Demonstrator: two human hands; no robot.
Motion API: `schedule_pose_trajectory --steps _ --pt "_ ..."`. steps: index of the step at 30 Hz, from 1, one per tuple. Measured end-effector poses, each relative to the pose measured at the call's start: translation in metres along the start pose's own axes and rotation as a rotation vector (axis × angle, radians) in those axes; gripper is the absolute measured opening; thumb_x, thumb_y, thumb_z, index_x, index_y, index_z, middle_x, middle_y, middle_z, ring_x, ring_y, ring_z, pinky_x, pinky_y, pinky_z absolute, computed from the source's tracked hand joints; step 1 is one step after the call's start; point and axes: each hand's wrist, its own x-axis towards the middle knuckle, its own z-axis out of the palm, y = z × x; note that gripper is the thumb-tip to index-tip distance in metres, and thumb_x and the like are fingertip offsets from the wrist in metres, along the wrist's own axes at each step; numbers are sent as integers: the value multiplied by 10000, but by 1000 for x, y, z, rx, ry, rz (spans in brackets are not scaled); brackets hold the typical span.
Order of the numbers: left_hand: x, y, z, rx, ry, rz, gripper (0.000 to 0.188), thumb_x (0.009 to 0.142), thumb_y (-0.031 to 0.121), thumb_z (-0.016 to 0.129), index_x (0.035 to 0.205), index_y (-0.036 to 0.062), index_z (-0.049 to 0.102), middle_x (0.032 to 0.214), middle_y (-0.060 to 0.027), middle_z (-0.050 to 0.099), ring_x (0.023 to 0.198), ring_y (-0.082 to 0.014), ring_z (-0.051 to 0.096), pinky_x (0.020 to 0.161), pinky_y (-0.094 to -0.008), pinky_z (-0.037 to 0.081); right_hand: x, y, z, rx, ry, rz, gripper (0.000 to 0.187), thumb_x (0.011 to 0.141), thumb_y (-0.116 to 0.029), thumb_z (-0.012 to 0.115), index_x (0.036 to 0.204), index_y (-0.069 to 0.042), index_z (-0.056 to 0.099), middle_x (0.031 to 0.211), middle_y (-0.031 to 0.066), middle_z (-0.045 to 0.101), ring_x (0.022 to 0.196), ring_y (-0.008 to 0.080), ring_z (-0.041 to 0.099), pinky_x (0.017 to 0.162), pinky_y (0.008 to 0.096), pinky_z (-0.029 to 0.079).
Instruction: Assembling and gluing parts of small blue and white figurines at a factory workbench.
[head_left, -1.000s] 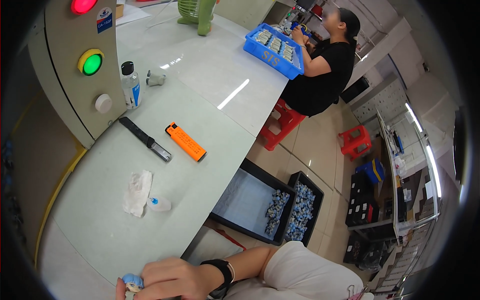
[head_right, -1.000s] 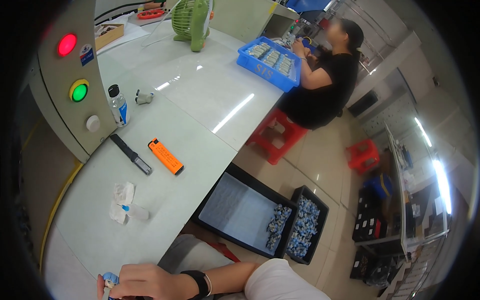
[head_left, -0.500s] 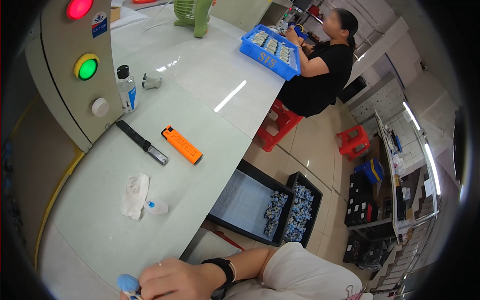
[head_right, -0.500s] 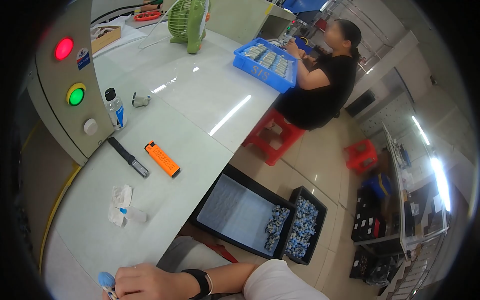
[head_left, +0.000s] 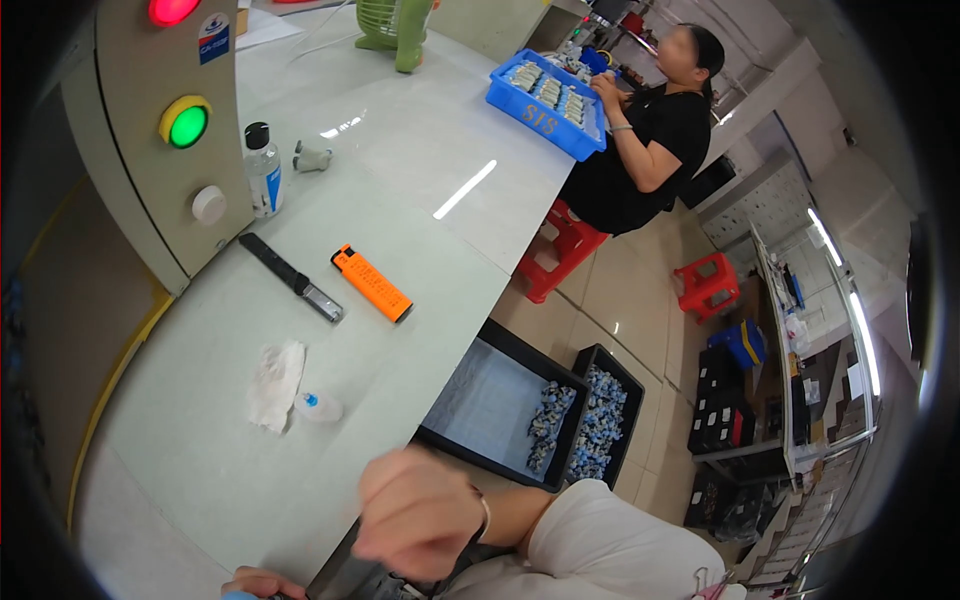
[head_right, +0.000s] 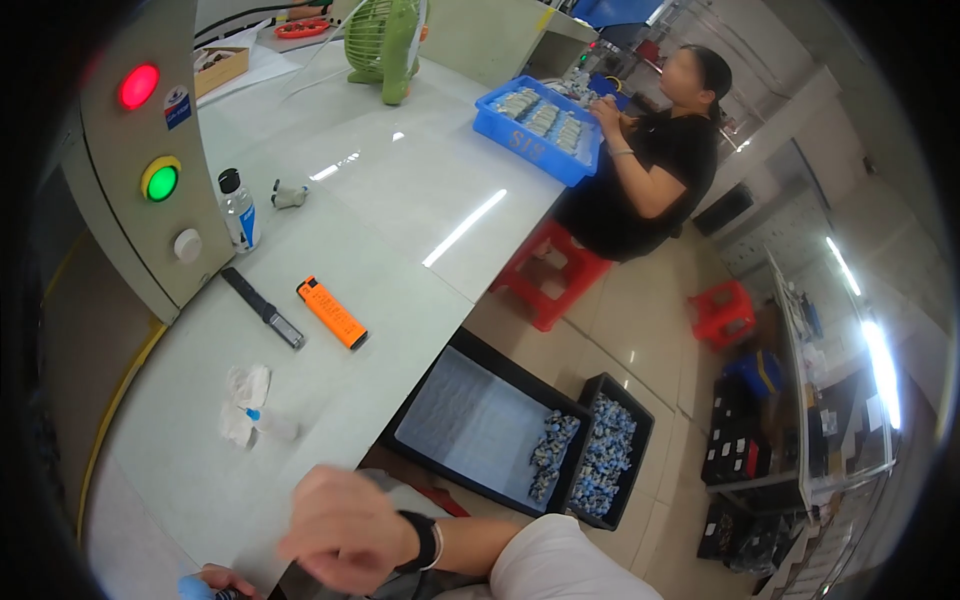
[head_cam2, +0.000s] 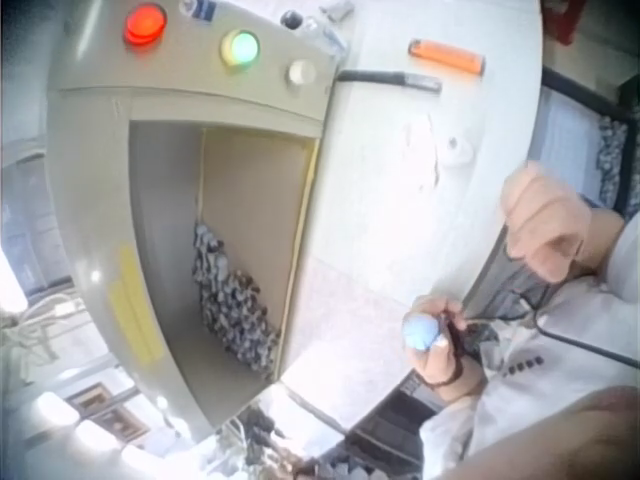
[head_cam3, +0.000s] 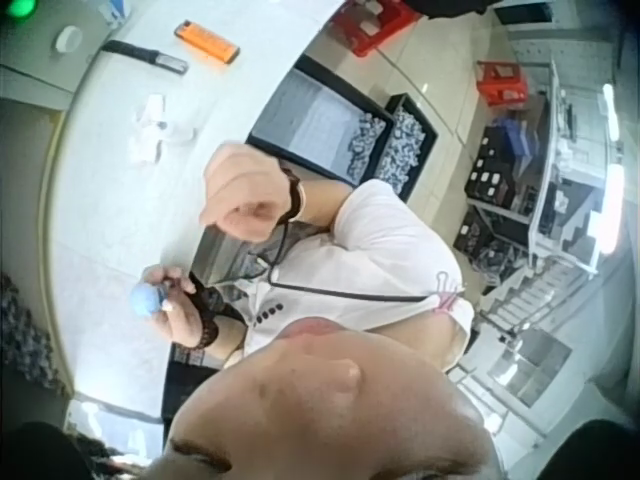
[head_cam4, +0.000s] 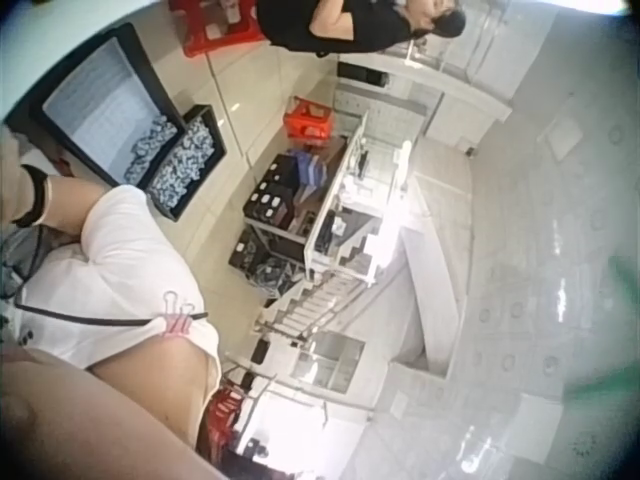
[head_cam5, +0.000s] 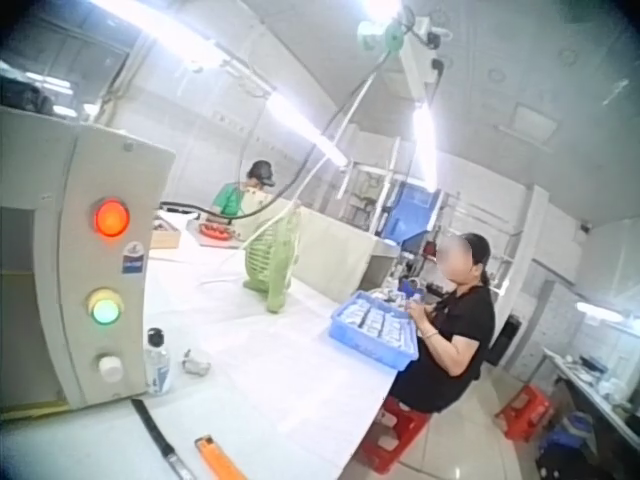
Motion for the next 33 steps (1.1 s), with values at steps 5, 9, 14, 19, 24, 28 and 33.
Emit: schedule_pose_trajectory --steps 5,9,14,19,24,28,33 --pt "7 6 7 -59 134 51 271 820 247 534 911 5 453 686 -93 479 513 -123 404 457 -206 323 4 16 -18 -210 434 187 176 613 -52 504 777 -1 543 788 115 498 719 210 437 653 297 359" --pt "2 -5 -18 -77 140 -19 245 811 259 522 845 45 406 672 -80 423 548 -141 388 487 -238 314 4 40 -26 -184 421 231 415 629 -94 540 1014 20 436 1038 126 405 883 180 387 754 292 335" --pt "-22 -26 -27 -228 71 148 393 740 376 611 688 -14 602 595 -101 492 518 -208 487 456 -286 385 5 29 -15 -449 172 405 739 609 -269 654 1214 -1 325 1200 100 374 1086 195 363 803 302 328" --pt "-36 -16 -37 -148 -441 31 405 751 370 593 889 -10 612 855 -110 502 729 -225 502 628 -296 410 8 28 -9 -463 -95 591 413 767 -150 579 1112 48 468 1076 107 521 881 137 522 712 227 406" --pt "-145 -73 -58 -79 188 -282 263 816 213 552 924 -26 575 974 -114 561 856 -189 538 756 -298 428 4 38 1 -414 -94 610 265 823 -89 512 1040 61 532 998 106 565 879 133 527 764 238 417" --pt "-235 -107 -117 128 930 -361 214 823 154 531 976 4 545 886 -59 583 821 -134 549 753 -283 441 -3 46 -17 -463 -74 646 293 822 -143 532 1036 57 540 1000 97 571 880 128 533 771 228 414" --pt "-388 -150 -245 762 1530 -441 244 810 168 556 960 -24 557 773 -69 599 703 -135 588 599 -254 471 4 36 -2 -566 -29 651 252 818 -135 530 990 48 546 931 94 570 801 117 522 721 221 412"
